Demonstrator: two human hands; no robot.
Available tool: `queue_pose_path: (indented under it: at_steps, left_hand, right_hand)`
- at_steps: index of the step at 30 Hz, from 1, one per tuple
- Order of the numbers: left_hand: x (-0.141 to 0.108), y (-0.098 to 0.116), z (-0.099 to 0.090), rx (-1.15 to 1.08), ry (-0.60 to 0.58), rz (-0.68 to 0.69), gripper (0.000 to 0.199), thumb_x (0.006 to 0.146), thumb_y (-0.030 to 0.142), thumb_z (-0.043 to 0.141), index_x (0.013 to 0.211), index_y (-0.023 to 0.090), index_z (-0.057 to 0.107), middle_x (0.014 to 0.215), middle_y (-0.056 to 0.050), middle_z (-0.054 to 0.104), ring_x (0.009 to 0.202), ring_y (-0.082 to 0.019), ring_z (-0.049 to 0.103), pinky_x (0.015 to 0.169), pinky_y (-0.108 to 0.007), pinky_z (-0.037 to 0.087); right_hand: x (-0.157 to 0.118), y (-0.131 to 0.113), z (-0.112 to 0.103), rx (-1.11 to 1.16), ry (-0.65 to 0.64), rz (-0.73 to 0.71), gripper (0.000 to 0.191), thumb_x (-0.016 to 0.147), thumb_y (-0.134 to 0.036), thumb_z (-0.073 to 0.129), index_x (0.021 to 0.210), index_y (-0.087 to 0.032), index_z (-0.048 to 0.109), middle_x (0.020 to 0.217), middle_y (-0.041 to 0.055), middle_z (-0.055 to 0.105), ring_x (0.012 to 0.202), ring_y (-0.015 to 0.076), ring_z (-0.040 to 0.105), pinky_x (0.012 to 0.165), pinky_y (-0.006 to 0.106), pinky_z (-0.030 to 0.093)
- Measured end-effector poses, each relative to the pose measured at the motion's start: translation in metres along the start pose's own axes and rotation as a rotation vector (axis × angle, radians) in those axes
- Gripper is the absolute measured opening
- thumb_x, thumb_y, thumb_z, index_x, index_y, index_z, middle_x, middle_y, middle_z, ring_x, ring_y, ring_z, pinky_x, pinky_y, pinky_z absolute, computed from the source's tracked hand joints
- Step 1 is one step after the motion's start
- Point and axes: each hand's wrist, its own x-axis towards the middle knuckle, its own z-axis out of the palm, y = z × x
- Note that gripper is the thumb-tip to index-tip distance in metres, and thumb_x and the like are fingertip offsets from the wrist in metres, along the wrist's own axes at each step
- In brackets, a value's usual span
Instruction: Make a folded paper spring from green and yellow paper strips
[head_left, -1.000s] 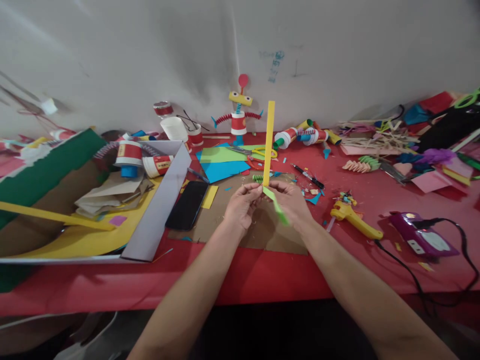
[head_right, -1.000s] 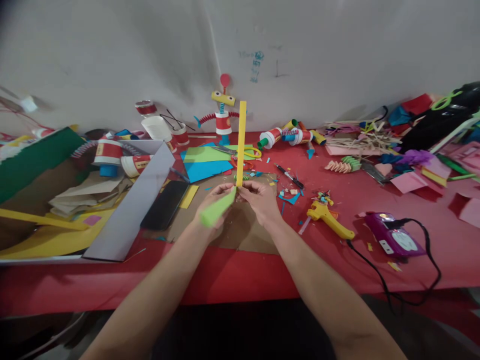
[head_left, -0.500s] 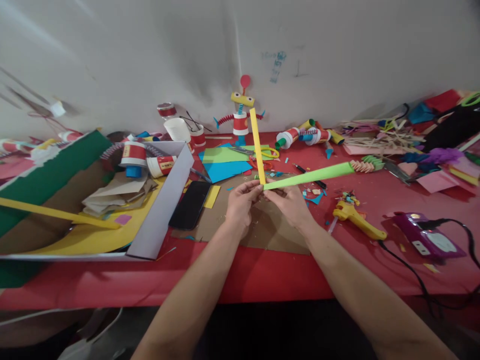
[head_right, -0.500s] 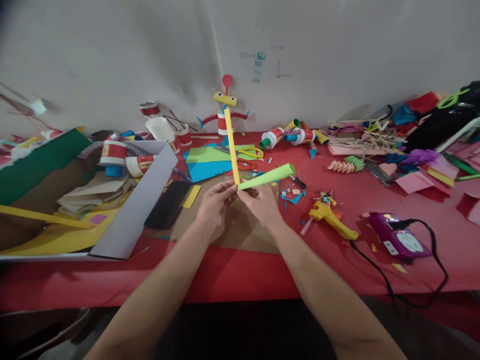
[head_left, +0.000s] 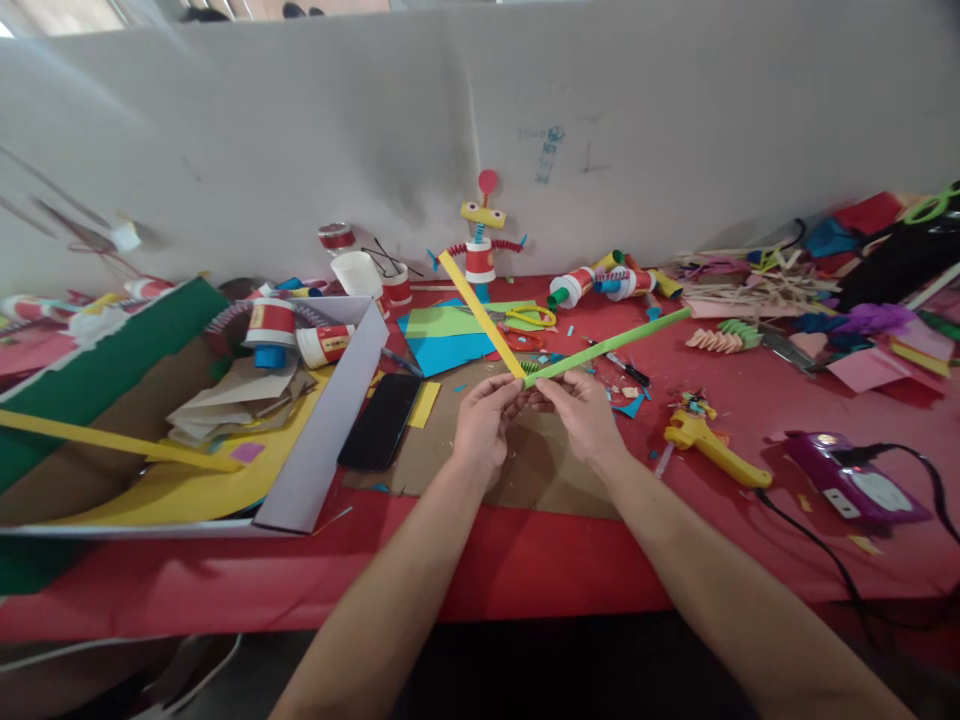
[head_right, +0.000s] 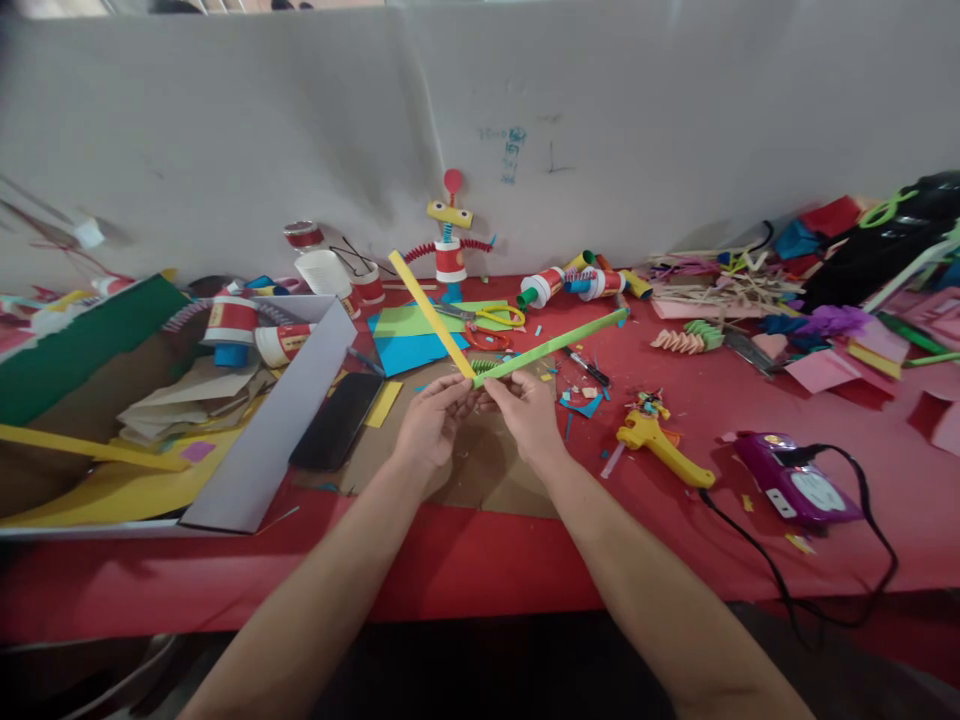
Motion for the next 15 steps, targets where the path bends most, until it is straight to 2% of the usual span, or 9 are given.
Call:
queue_pose_path:
  at_steps: [8, 15]
  left_hand:
    - [-0.0015, 0.0011, -0.0011, 0.044, -0.026, -0.024, 0.017, 0.057, 0.016, 0.073, 0.071, 0.014, 0.063, 0.067, 0.0, 0.063, 0.059, -0.007, 0.058, 0.063, -0.02, 0.044]
    - [0.0012, 0.0059, -0.0046, 0.099, -0.139, -0.112, 0.016, 0.058, 0.015, 0.071, 0.073, 0.013, 0.065, 0.066, -0.003, 0.064, 0.058, -0.009, 0.058, 0.058, -0.02, 0.043]
  right_hand:
    - [0.0017, 0.0039, -0.0014, -0.069, -0.019, -0.023, 0.017, 0.069, -0.034, 0.064, 0.073, -0.017, 0.062, 0.065, 0.0005, 0.064, 0.059, 0.0124, 0.059, 0.058, 0.025, 0.048]
    - [0.0055, 0.0061, -0.0067, -0.213, -0.052, -0.089, 0.02, 0.071, -0.037, 0.063, 0.072, -0.017, 0.061, 0.06, -0.001, 0.06, 0.055, 0.0127, 0.056, 0.054, 0.025, 0.045]
